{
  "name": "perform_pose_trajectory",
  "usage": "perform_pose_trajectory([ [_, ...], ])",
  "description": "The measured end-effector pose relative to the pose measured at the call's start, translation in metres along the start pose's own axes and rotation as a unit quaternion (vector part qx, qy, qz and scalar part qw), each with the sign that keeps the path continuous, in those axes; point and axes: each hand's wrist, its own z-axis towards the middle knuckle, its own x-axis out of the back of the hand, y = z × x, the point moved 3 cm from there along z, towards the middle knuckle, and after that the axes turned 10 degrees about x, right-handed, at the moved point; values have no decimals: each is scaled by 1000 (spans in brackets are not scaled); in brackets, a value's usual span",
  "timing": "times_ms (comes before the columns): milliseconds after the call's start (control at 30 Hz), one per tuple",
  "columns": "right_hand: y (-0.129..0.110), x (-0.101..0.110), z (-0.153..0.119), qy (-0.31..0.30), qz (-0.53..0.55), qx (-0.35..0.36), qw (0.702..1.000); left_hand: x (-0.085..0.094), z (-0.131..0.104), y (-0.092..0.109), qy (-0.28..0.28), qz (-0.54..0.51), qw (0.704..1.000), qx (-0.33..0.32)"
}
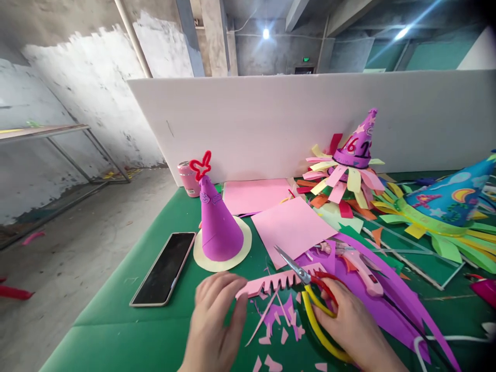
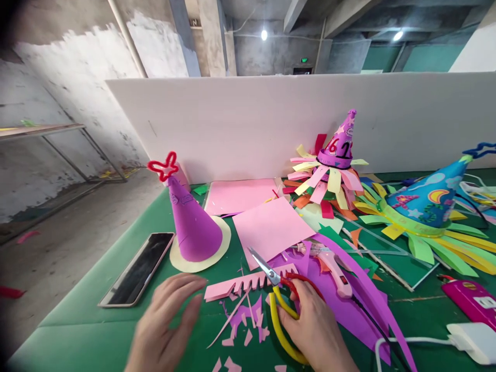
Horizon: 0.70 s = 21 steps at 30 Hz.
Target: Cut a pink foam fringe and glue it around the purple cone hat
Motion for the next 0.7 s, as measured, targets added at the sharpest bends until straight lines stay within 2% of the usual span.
perform_pose_trajectory([
  [67,0,1,-2,29,17,3,999,-21,19,-5,-102,35,994,30],
  [133,0,0,-4,60,31,6,998,-39,32,-13,-208,83,971,89],
  [200,-1,0,-6,76,41,3,996,-48,38,-20,-281,100,947,117],
  [267,-2,-1,-7,79,46,0,996,-53,41,-26,-321,96,933,128],
  [433,0,1,-6,69,54,9,996,-54,38,-29,-334,67,931,130],
  [500,0,3,-8,88,76,-1,993,-51,38,-24,-325,42,935,131],
  [567,-3,8,-12,145,123,-24,981,-45,40,-17,-302,-42,939,161],
  [600,-7,10,-13,176,163,-32,970,-42,42,-13,-285,-117,932,193],
  [667,-19,16,-11,220,261,-32,939,-40,48,-5,-250,-261,895,262],
  [700,-26,19,-8,223,301,-28,927,-40,52,-2,-227,-314,876,287],
])
